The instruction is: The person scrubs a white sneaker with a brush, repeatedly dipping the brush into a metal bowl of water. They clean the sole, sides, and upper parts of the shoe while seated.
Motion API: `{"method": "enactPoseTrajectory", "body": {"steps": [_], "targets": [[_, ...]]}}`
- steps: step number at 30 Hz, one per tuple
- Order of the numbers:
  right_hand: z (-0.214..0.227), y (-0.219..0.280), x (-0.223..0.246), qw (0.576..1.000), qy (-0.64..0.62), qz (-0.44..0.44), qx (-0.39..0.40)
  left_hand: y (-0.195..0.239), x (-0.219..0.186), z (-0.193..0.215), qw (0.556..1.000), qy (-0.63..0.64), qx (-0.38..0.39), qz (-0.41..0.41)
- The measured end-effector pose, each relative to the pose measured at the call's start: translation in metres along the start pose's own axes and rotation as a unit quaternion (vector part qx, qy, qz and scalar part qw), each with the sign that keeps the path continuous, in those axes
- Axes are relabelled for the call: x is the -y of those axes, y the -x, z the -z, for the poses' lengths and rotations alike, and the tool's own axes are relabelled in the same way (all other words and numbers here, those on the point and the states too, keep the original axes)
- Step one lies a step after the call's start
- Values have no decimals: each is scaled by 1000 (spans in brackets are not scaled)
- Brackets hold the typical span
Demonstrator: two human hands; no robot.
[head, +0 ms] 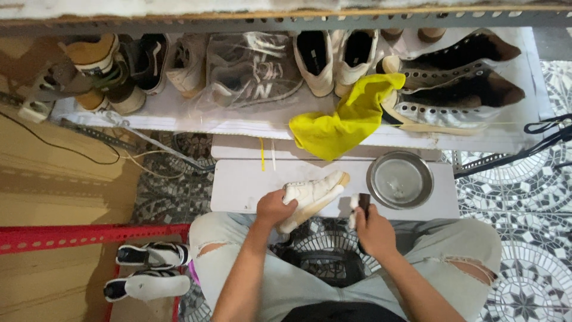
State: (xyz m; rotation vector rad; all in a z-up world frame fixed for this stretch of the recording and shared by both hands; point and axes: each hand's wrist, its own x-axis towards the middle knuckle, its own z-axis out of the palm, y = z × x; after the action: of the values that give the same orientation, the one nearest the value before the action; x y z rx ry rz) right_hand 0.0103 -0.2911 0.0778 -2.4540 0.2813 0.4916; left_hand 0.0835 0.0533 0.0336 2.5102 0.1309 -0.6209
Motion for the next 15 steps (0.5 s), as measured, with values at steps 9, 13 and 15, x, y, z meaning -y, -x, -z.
{"method": "enactPoseTrajectory", "body": {"steps": [9, 13, 15], "targets": [[5, -1, 84, 962, 235, 129, 50, 30, -15, -19, 983, 106, -130, 70], [-3, -42, 66, 950, 291, 94, 56, 29, -15, -10, 982, 116, -118, 87], [1, -57, 60, 952, 291, 91, 35, 33, -20, -4, 987, 102, -102, 75]]}}
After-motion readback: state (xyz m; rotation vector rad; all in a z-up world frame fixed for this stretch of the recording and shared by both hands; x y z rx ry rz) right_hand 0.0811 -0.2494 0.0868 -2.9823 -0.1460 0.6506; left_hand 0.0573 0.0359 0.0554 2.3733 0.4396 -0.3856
